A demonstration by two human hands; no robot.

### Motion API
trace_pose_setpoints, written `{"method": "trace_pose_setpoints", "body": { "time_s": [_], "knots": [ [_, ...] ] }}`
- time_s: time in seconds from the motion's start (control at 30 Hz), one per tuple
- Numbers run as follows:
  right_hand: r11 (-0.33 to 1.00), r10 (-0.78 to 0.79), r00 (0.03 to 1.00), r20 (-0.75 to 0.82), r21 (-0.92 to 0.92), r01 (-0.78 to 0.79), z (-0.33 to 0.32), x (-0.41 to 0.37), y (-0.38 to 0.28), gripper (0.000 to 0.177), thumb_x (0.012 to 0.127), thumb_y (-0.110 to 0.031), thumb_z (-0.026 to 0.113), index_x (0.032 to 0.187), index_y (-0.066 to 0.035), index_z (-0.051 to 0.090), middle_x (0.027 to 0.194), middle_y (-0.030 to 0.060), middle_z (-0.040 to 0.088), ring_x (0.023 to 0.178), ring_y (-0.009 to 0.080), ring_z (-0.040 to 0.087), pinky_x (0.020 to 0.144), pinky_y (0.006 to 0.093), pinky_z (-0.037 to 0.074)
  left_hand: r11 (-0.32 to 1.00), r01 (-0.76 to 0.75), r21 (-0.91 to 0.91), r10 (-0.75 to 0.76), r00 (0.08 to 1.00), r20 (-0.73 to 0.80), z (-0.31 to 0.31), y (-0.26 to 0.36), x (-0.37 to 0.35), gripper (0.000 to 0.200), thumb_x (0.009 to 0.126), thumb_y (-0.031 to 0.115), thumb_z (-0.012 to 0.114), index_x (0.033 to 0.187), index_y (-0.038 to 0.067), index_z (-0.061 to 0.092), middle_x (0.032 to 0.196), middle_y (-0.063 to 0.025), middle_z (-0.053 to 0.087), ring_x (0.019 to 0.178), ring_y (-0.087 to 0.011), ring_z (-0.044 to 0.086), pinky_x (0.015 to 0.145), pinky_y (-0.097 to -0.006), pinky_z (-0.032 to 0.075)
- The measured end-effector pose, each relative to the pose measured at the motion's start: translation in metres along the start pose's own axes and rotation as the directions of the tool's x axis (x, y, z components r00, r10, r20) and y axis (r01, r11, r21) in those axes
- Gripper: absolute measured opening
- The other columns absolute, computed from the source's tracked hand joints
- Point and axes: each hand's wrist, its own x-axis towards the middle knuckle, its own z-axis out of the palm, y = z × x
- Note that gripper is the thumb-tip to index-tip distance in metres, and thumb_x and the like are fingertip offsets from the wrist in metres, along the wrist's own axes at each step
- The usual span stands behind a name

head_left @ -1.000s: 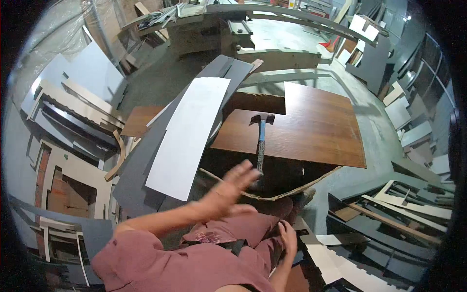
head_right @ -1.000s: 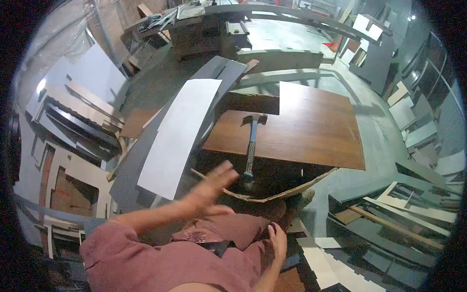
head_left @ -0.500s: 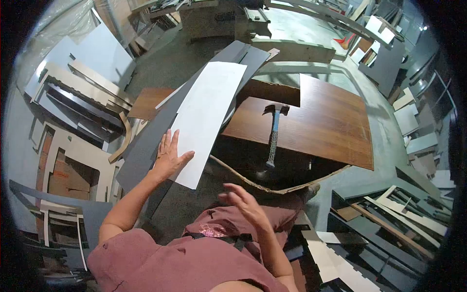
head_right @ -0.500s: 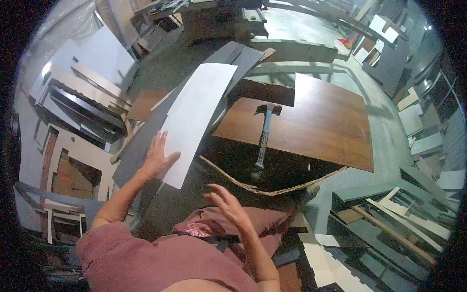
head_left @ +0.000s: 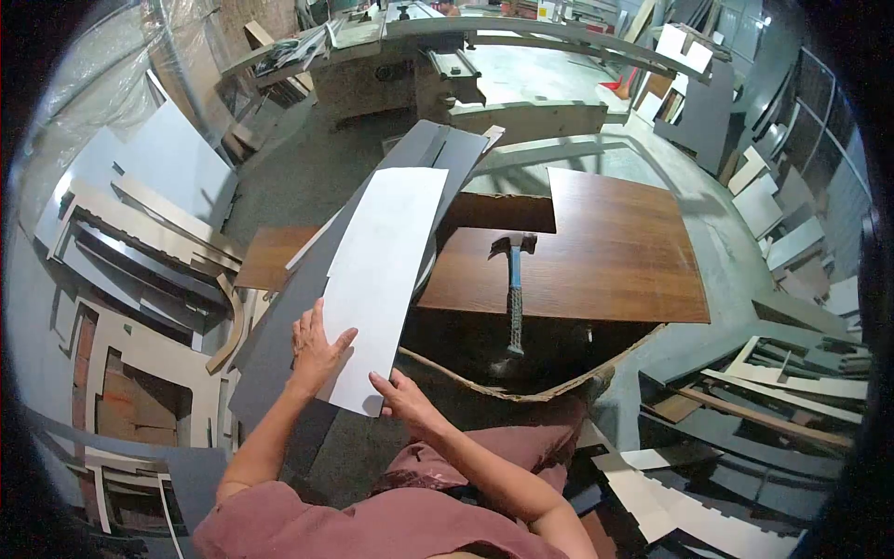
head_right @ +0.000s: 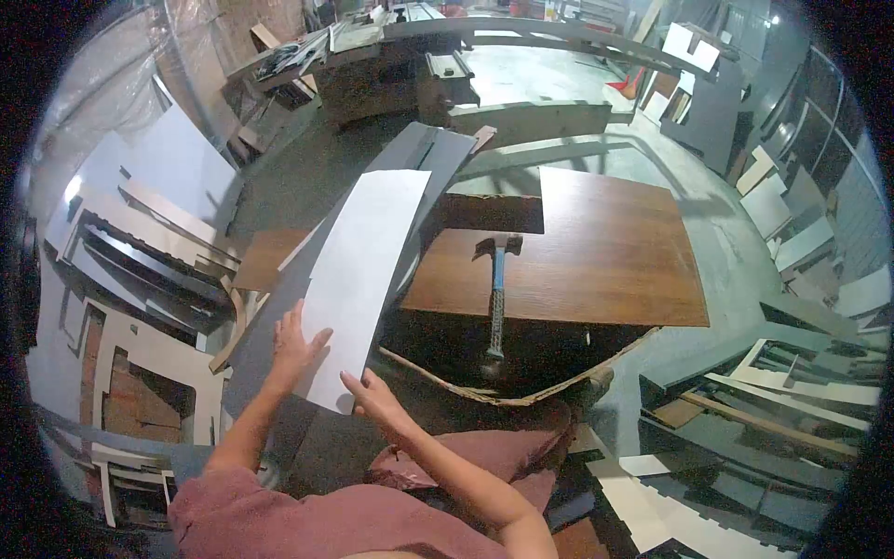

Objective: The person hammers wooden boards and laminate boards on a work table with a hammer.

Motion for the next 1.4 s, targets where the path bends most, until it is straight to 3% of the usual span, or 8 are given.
{"method": "trace_pose_setpoints", "body": {
  "time_s": [0.23,0.43,0.53,0.63,0.9,1.0,1.2,1.4],
  "knots": [
    [0.932,-0.357,0.919,-0.167,0.002,0.362,-0.001,-0.005,-0.003,0.038,0.094,-0.028,0.046,0.117,0.002,0.049,0.104,0.0104,0.059,0.093,0.0169,0.053,0.081,0.0317,0.043,0.983,0.076,-0.166,-0.072,0.997,0.029,0.002,0.004,0.004,0.093,0.076,0.064,0.056,0.136,-0.001,0.027,0.124,-0.0243,0.043,0.116,-0.0387,0.040,0.098,-0.0487,0.032],
    [0.943,-0.331,0.921,-0.205,-0.101,0.316,-0.036,-0.067,-0.031,0.037,0.095,-0.028,0.045,0.116,0.002,0.049,0.095,0.0059,0.055,0.084,0.0120,0.049,0.076,0.0269,0.042,0.814,0.175,-0.553,-0.147,0.985,0.095,0.002,0.046,-0.009,0.091,0.080,0.065,0.050,0.136,-0.002,0.025,0.120,-0.0265,0.047,0.112,-0.0341,0.049,0.089,-0.0430,0.043],
    [0.936,-0.352,0.907,-0.230,-0.100,0.338,-0.047,-0.087,-0.025,0.038,0.095,-0.029,0.045,0.115,0.003,0.049,0.093,0.0049,0.054,0.084,0.0107,0.048,0.075,0.0258,0.041,0.573,0.302,-0.762,-0.161,0.953,0.257,0.003,0.060,-0.012,0.079,0.087,0.057,0.046,0.134,-0.004,0.029,0.116,-0.0226,0.052,0.106,-0.0284,0.054,0.087,-0.0387,0.046],
    [0.939,-0.341,0.903,-0.262,-0.137,0.314,-0.051,-0.103,-0.027,0.039,0.095,-0.030,0.044,0.117,0.002,0.048,0.097,0.0045,0.054,0.085,0.0107,0.047,0.076,0.0262,0.041,0.072,0.582,-0.810,-0.046,0.813,0.580,0.016,0.065,-0.007,0.055,0.095,0.042,0.041,0.119,-0.007,0.046,0.107,-0.0153,0.058,0.096,-0.0216,0.058,0.084,-0.0349,0.049],
    [0.820,-0.479,0.871,-0.108,-0.409,0.401,-0.122,-0.083,-0.010,0.040,0.091,-0.024,0.051,0.123,-0.002,0.048,0.119,0.0134,0.052,0.104,0.0223,0.052,0.092,0.0334,0.039,0.335,0.335,-0.881,-0.211,0.938,0.276,0.043,0.066,-0.008,0.051,0.094,0.047,0.041,0.094,-0.001,0.057,0.078,-0.0038,0.060,0.069,-0.0098,0.055,0.062,-0.0266,0.048],
    [0.541,-0.732,0.471,-0.493,-0.840,-0.038,-0.172,-0.051,-0.013,0.054,0.083,-0.028,0.063,0.126,-0.002,0.043,0.122,0.0220,0.044,0.110,0.0367,0.046,0.093,0.0426,0.038,0.533,0.209,-0.820,-0.248,0.965,0.085,0.032,0.062,-0.011,0.053,0.093,0.049,0.043,0.085,0.000,0.059,0.072,-0.0011,0.057,0.067,-0.0073,0.050,0.060,-0.0242,0.044],
    [0.728,-0.248,0.680,-0.690,-0.596,-0.339,-0.197,-0.003,0.000,0.071,0.084,-0.035,0.057,0.137,-0.005,0.021,0.107,0.0259,0.056,0.096,0.0420,0.056,0.081,0.0501,0.043,0.431,0.223,-0.874,-0.218,0.966,0.139,0.036,0.066,-0.008,0.051,0.092,0.047,0.046,0.102,-0.001,0.060,0.087,-0.0021,0.061,0.078,-0.0106,0.053,0.072,-0.0264,0.044],
    [0.695,-0.283,0.619,-0.733,-0.601,-0.395,-0.197,0.020,0.004,0.047,0.084,-0.030,0.054,0.121,-0.006,0.038,0.093,0.0231,0.062,0.089,0.0421,0.059,0.079,0.0515,0.044,0.444,0.189,-0.876,-0.148,0.980,0.137,0.051,0.084,-0.023,0.055,0.092,0.050,0.043,0.085,-0.002,0.058,0.074,-0.0022,0.056,0.070,-0.0101,0.050,0.064,-0.0272,0.044]
  ]
}}
